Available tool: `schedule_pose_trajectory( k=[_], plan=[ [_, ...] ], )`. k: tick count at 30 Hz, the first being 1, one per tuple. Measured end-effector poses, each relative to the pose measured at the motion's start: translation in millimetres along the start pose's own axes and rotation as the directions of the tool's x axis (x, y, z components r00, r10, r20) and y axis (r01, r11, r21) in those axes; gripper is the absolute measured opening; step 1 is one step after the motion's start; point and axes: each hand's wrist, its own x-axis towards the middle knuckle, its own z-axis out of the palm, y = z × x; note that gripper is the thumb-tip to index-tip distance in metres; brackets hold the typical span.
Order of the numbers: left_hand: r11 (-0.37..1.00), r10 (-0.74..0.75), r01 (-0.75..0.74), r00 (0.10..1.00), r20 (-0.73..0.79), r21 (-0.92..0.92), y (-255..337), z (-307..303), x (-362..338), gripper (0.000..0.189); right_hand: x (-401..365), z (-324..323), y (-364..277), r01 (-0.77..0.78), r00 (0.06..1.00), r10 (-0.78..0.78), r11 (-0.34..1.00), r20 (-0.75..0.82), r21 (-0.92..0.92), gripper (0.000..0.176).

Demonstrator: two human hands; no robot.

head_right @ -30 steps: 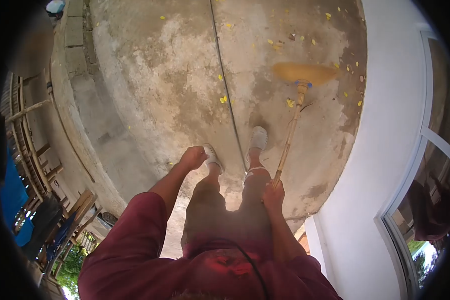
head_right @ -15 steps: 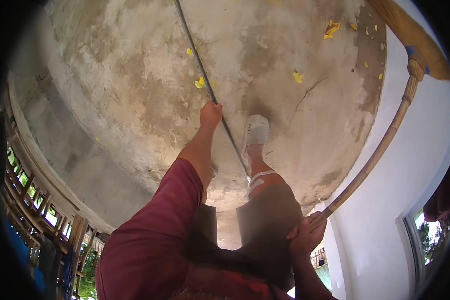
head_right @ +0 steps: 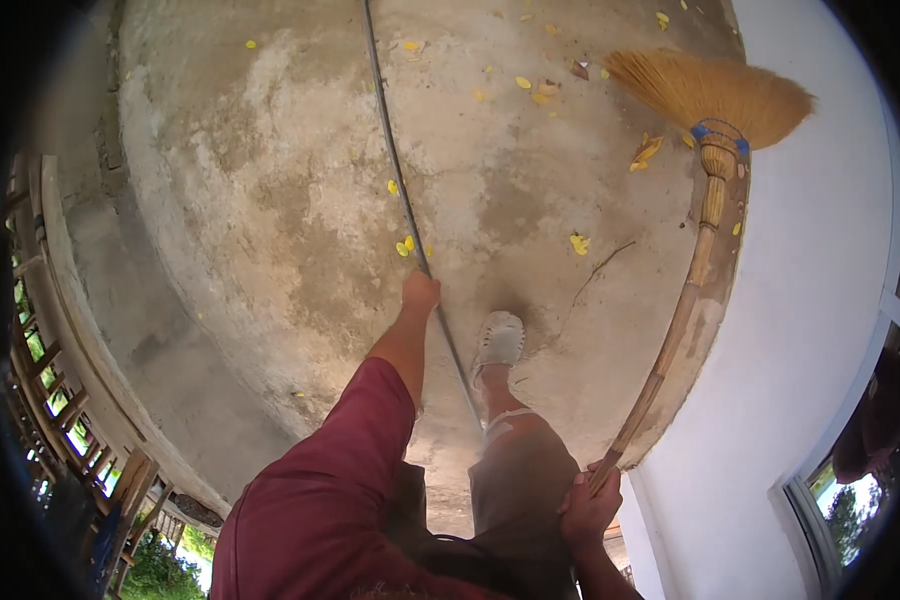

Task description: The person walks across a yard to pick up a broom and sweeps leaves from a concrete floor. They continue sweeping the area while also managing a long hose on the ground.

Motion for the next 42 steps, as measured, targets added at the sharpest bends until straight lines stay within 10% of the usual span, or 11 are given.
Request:
schedule_pose_trajectory(
  k=[7, 12, 19, 22, 26, 31, 37, 39, 42],
  plan=[
    [0.985, 0.156, -0.151, 0.987, -0.049, 0.088, -0.3, -35.1, -29.0, 0.025, 1.0, -0.8, 5.0, -0.011, 0.996, 0.016, 0.998, -0.092, 0.054, 0.011],
    [0.902, 0.326, -0.339, 0.941, -0.095, -0.267, -47.1, -76.2, -122.8, 0.025, -6.9, 2.5, -0.9, -0.018, 1.000, 0.019, 0.991, -0.010, 0.135, 0.012],
    [0.958, 0.206, -0.220, 0.974, -0.092, -0.184, -72.7, -204.1, -297.8, 0.013, -17.9, -7.0, 23.9, 0.042, 0.998, -0.039, 0.996, 0.051, -0.076, 0.016],
    [0.667, -0.018, 0.062, 0.998, 0.067, -0.743, -96.1, -269.9, -346.0, 0.013, -29.3, -35.1, 29.8, 0.034, 0.995, -0.028, 0.998, 0.098, -0.061, 0.014],
    [0.468, -0.142, 0.116, 0.988, 0.055, -0.876, -103.9, -385.5, -388.5, 0.032, -30.7, -84.4, 52.1, -0.020, 0.987, 0.024, 1.000, 0.157, -0.024, 0.014],
    [0.598, -0.296, -0.009, 0.927, -0.231, -0.802, -139.6, -513.0, -440.7, 0.047, -34.8, -119.0, 12.4, -0.077, 0.995, 0.084, 0.989, 0.054, -0.124, 0.007],
    [0.793, -0.468, 0.012, 0.653, -0.595, -0.610, -348.6, -628.1, -508.5, 0.061, 6.2, -126.6, -55.5, -0.090, 0.994, 0.080, 0.985, -0.078, -0.148, 0.008],
    [0.949, -0.315, 0.189, 0.511, -0.800, -0.253, -427.0, -658.9, -521.6, 0.062, 27.5, -120.2, -70.5, -0.217, 0.976, 0.218, 0.976, -0.031, 0.012, 0.004],
    [0.935, -0.353, 0.228, 0.559, -0.750, -0.271, -473.2, -688.4, -526.5, 0.060, -43.1, -101.0, -138.3, -0.393, 0.910, 0.376, 0.916, 0.175, 0.077, 0.017]
  ],
)
